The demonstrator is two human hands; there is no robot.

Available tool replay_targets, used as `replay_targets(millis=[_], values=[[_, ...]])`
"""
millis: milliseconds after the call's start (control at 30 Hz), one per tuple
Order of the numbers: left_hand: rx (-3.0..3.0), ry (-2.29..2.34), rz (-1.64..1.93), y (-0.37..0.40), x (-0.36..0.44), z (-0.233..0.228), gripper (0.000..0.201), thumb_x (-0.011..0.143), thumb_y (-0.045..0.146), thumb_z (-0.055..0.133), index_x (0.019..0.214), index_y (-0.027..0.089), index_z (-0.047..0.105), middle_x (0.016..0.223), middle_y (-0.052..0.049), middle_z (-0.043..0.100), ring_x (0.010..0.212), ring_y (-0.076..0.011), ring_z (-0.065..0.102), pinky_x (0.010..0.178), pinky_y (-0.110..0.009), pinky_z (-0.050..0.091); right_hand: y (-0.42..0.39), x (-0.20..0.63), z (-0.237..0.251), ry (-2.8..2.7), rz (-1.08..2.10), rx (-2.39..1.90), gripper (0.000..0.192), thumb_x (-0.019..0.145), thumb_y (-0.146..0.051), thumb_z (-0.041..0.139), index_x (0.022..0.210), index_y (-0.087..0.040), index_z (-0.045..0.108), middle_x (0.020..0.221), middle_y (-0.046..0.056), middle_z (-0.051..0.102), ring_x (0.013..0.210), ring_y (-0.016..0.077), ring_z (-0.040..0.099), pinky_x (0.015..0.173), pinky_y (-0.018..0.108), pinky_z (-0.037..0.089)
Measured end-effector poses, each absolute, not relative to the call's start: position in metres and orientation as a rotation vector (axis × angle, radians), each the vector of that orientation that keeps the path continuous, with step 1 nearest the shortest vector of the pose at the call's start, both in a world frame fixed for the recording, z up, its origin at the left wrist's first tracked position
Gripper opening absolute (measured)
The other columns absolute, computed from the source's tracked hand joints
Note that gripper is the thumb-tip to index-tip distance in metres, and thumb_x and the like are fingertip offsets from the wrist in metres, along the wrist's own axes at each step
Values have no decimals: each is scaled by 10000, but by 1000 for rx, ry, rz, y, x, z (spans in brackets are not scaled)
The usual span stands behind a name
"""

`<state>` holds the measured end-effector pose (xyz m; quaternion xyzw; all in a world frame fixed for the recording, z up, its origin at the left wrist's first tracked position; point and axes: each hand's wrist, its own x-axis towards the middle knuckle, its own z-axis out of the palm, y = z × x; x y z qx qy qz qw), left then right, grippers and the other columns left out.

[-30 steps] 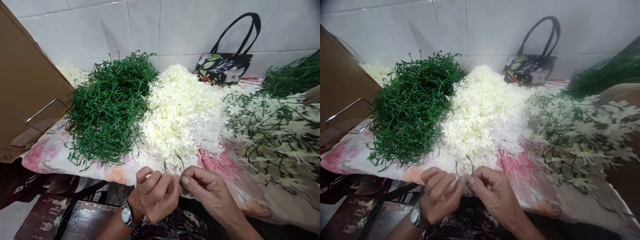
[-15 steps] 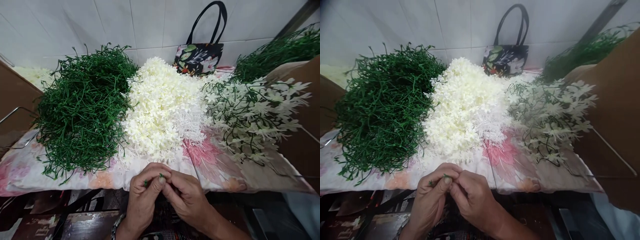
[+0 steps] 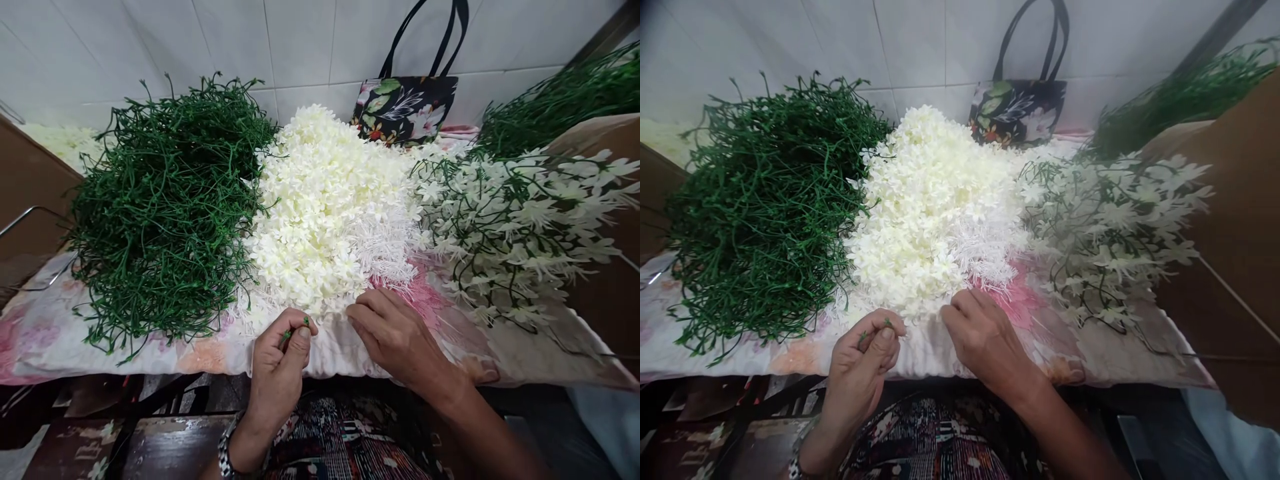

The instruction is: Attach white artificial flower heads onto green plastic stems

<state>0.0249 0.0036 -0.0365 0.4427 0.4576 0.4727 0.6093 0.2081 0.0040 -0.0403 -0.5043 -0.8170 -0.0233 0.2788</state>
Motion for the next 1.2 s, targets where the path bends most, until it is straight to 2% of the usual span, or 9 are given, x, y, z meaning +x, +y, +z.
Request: replay_targets(millis=[100, 233, 467, 600, 700, 867, 967, 1033, 1200], values=[[1089, 1077, 1035, 3, 27, -38, 250, 839, 366, 577, 713, 152, 602, 626, 23, 461, 482, -61, 272, 429, -205, 194, 1, 210, -41, -2123, -44, -1322, 216, 863, -51, 464, 761, -158, 622, 731, 59, 596, 700, 157, 532, 649, 287, 435], [1076, 1073, 1006, 3, 33, -37, 249, 833, 356, 577, 695, 151, 598, 644, 6, 507, 481, -62, 284, 425, -200, 209, -5, 213, -34, -1953, 184, -1260, 147, 854, -73, 502, 811, -166, 607, 715, 41, 600, 674, 136, 553, 605, 259, 453], [856, 955, 913, 4, 44, -28, 266, 749, 391, 674, 710, 144, 582, 610, 20, 508, 441, -36, 266, 406, -175, 213, -13, 208, -26, -1746, 419, -1233, 117, 841, -96, 512, 777, -188, 547, 636, -9, 542, 587, 111, 523, 525, 229, 433], [791, 959, 869, 2, 48, -23, 326, 691, 431, 725, 773, 145, 591, 577, 50, 440, 453, -34, 262, 411, -159, 221, -15, 202, -27, -1863, 155, -1217, 123, 839, -64, 518, 792, -169, 561, 660, 24, 561, 632, 132, 505, 572, 257, 416], [733, 992, 884, 1, 50, -24, 337, 664, 422, 750, 741, 151, 565, 538, 76, 386, 455, -31, 258, 412, -142, 209, -17, 195, -27, -2028, -79, -1169, 149, 849, -60, 499, 777, -155, 588, 674, 54, 586, 659, 159, 486, 616, 300, 403], [708, 1091, 982, 2, 48, -29, 329, 608, 382, 789, 634, 142, 566, 480, 85, 366, 431, -29, 255, 394, -142, 214, -20, 197, -24, -2100, 5, -1126, 147, 865, -84, 484, 817, -149, 607, 709, 50, 597, 671, 154, 498, 628, 296, 407], [725, 1128, 1035, 3, 45, -35, 298, 631, 385, 773, 651, 141, 603, 487, 74, 399, 425, -32, 276, 395, -148, 231, -13, 218, -26, -2010, -78, -1268, 90, 864, -116, 524, 861, -146, 609, 753, 55, 607, 716, 159, 514, 650, 292, 415], [752, 1139, 1051, 3, 44, -38, 283, 643, 382, 766, 659, 141, 618, 519, 58, 437, 436, -35, 293, 397, -153, 237, -5, 235, -30, -1941, -256, -1435, 96, 855, -100, 537, 813, -149, 609, 727, 55, 591, 716, 165, 510, 656, 294, 409], [841, 1144, 1073, 4, 45, -46, 266, 665, 375, 753, 655, 137, 635, 575, 31, 484, 475, -49, 325, 410, -166, 249, 11, 258, -41, -1972, -364, -1708, 217, 872, -132, 485, 691, -175, 595, 689, 50, 527, 700, 181, 475, 672, 313, 403]])
